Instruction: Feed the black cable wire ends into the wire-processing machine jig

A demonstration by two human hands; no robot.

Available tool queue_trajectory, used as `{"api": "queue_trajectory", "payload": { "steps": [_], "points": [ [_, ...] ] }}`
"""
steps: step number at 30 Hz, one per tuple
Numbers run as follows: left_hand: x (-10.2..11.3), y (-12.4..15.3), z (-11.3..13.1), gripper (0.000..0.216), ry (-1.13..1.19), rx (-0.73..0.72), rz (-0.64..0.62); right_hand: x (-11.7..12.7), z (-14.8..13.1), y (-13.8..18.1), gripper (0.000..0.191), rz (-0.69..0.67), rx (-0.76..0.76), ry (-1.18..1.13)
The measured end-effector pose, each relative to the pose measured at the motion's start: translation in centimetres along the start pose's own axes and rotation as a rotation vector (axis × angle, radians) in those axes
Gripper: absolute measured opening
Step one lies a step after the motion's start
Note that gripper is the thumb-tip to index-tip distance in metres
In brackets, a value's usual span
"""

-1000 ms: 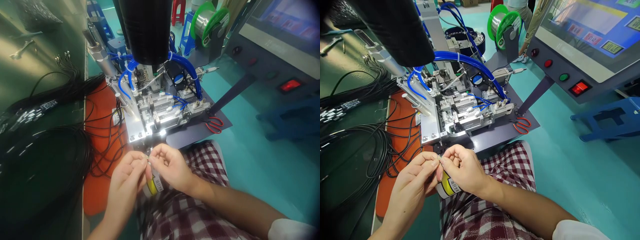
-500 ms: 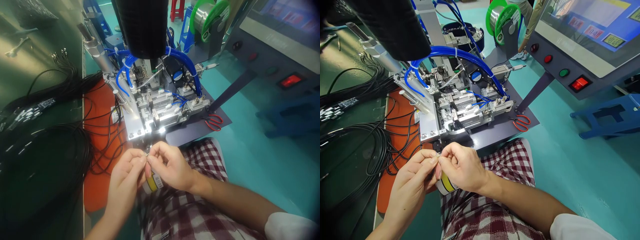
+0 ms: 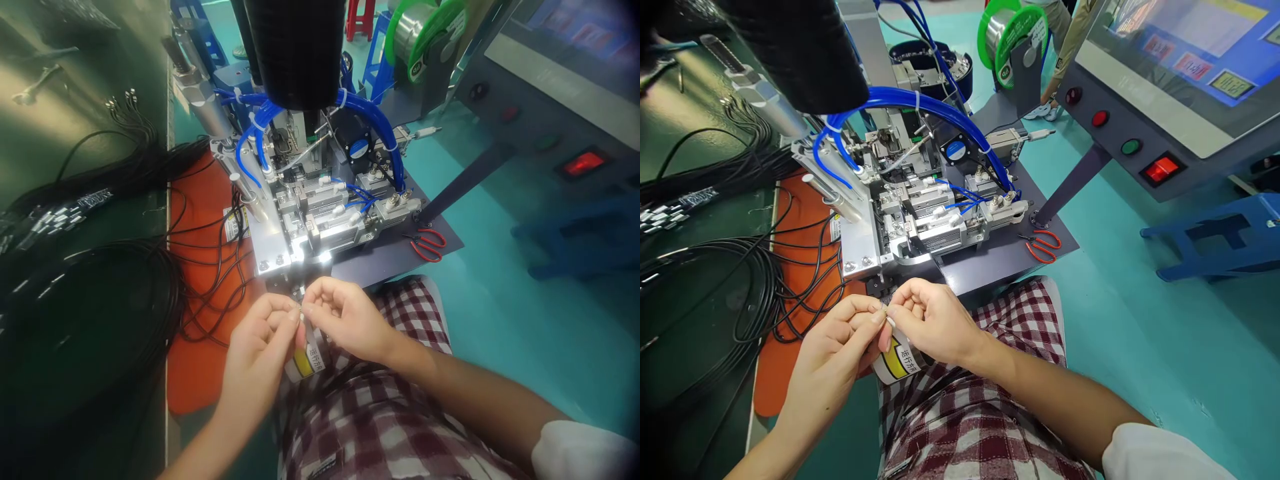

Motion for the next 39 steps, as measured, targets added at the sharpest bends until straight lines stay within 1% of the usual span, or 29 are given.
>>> {"api": "queue_trajectory", "payload": {
  "steps": [3, 5, 6, 7, 9, 11, 12, 14, 17, 19, 23, 24, 25, 28, 29, 31, 33, 36, 39],
  "points": [
    [0.3, -0.1, 0.3, 0.031, -0.034, 0.008, -0.059, 0.5, -0.8, 0.0, 0.008, -0.086, 0.130, 0.177],
    [0.4, -0.1, 0.5, 0.033, -0.040, 0.021, -0.074, 0.6, -1.1, -0.1, 0.007, -0.113, 0.184, 0.225],
    [0.4, -0.1, 0.7, 0.033, -0.034, 0.034, -0.071, 0.7, -1.0, -0.2, 0.007, -0.116, 0.168, 0.183],
    [0.4, -0.1, 0.8, 0.032, -0.023, 0.049, -0.065, 0.6, -0.8, -0.3, 0.007, -0.115, 0.120, 0.103],
    [0.3, -0.1, 0.8, 0.030, 0.004, 0.078, -0.047, 0.4, -0.2, -0.6, 0.010, -0.103, -0.024, -0.095],
    [0.2, 0.0, 0.7, 0.028, 0.030, 0.094, -0.044, 0.0, 0.3, -0.8, 0.012, -0.083, -0.142, -0.241],
    [0.2, -0.1, 0.6, 0.028, 0.042, 0.093, -0.047, -0.1, 0.5, -0.9, 0.013, -0.070, -0.173, -0.284],
    [0.1, -0.1, 0.3, 0.026, 0.081, 0.082, -0.059, -0.4, 0.5, -0.9, 0.015, -0.045, -0.189, -0.335],
    [0.2, -0.2, -0.1, 0.023, 0.148, 0.071, -0.067, -0.7, 0.4, -0.6, 0.015, -0.023, -0.178, -0.358],
    [0.2, -0.2, -0.3, 0.022, 0.169, 0.072, -0.060, -0.8, 0.4, -0.4, 0.015, -0.012, -0.158, -0.331],
    [0.1, -0.2, -0.3, 0.026, 0.108, 0.078, -0.055, -0.5, 0.3, -0.1, 0.013, 0.015, 0.001, -0.135],
    [0.1, -0.2, -0.3, 0.028, 0.086, 0.078, -0.055, -0.4, 0.3, -0.1, 0.012, 0.015, 0.008, -0.115],
    [0.2, -0.2, -0.3, 0.029, 0.071, 0.079, -0.054, -0.3, 0.4, -0.2, 0.014, 0.005, -0.018, -0.124],
    [0.4, -0.4, -0.4, 0.030, 0.065, 0.098, -0.066, 0.1, 0.5, -0.6, 0.022, -0.059, -0.176, -0.225],
    [0.5, -0.5, -0.5, 0.031, 0.065, 0.109, -0.076, 0.3, 0.4, -0.7, 0.024, -0.079, -0.195, -0.227],
    [0.7, -0.6, -0.6, 0.031, 0.058, 0.124, -0.095, 0.7, -0.1, -0.8, 0.024, -0.103, -0.155, -0.139],
    [0.8, -0.6, -0.6, 0.032, 0.058, 0.125, -0.116, 1.2, -0.8, -0.9, 0.024, -0.141, -0.075, 0.057],
    [0.9, -0.6, -0.3, 0.031, 0.072, 0.119, -0.145, 1.6, -1.9, -1.0, 0.024, -0.243, 0.017, 0.371],
    [0.8, -0.6, 0.1, 0.029, 0.068, 0.125, -0.155, 1.6, -2.6, -1.2, 0.020, -0.329, 0.070, 0.489]
  ]
}}
Point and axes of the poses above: each hand's wrist, its own y-axis away from the middle knuckle, its own x-axis out of the back of the hand, z = x × y, the point moved 1 cm from there along -y, towards the middle knuckle, and after that the axes turned 15 degrees about -y, right-handed, at the moved point
